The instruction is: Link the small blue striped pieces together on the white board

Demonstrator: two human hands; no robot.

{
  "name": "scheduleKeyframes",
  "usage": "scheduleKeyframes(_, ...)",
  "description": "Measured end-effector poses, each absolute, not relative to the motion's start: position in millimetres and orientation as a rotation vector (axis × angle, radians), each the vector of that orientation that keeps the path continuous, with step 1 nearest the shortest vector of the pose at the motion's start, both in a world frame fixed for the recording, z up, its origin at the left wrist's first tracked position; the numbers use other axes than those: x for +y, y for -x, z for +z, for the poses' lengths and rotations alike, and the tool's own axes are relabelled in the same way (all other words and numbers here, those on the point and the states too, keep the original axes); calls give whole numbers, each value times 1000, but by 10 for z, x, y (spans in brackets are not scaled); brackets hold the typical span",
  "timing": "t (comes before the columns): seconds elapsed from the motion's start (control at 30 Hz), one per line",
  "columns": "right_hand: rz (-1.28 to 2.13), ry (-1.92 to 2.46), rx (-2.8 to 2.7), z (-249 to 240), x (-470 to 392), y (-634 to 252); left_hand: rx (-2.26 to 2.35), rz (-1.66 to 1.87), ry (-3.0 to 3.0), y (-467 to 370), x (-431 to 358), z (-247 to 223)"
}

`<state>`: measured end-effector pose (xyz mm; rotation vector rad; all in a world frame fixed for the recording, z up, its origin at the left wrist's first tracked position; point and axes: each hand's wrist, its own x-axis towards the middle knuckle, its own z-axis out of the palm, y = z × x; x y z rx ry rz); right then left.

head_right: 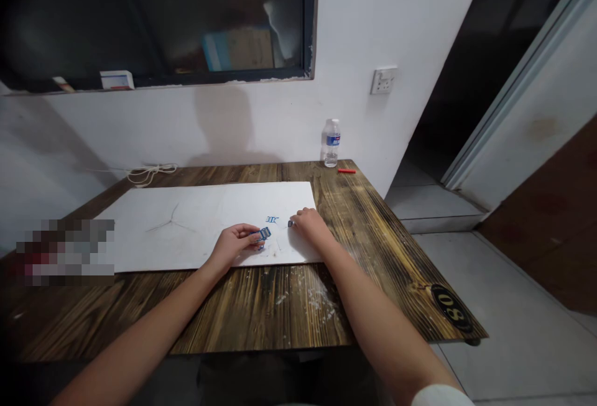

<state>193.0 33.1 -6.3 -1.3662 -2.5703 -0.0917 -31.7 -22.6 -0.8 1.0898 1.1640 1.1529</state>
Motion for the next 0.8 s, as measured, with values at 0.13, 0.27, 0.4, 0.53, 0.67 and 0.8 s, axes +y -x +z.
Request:
scheduleKeyframes(0.13, -171, 1381, -2618, -37, 299, -1864, 1165, 1160, -1074, 317, -219, -20)
scheduleKeyframes(0.27, -189, 1411, -2627, -37, 282, -1817, 1157, 1166, -1055, 317, -213, -28)
scheduleKeyframes(0.4, -180, 1412, -2598, -40, 272, -1806, 1158, 1158, -1065, 325, -200, -41)
scheduleKeyframes(0.53, -183, 1386, -2582, -26, 248, -1816, 1165, 1168, -1070, 326, -195, -49)
scheduleKeyframes(0.67, -195, 1377, -2544, -34, 239, -1828, 1158, 1168, -1066, 326, -197, -53)
scheduleKeyframes(0.8, -160, 1408, -2475, -67, 247, -1844, 1151, 1174, -1065, 323, -205, -41)
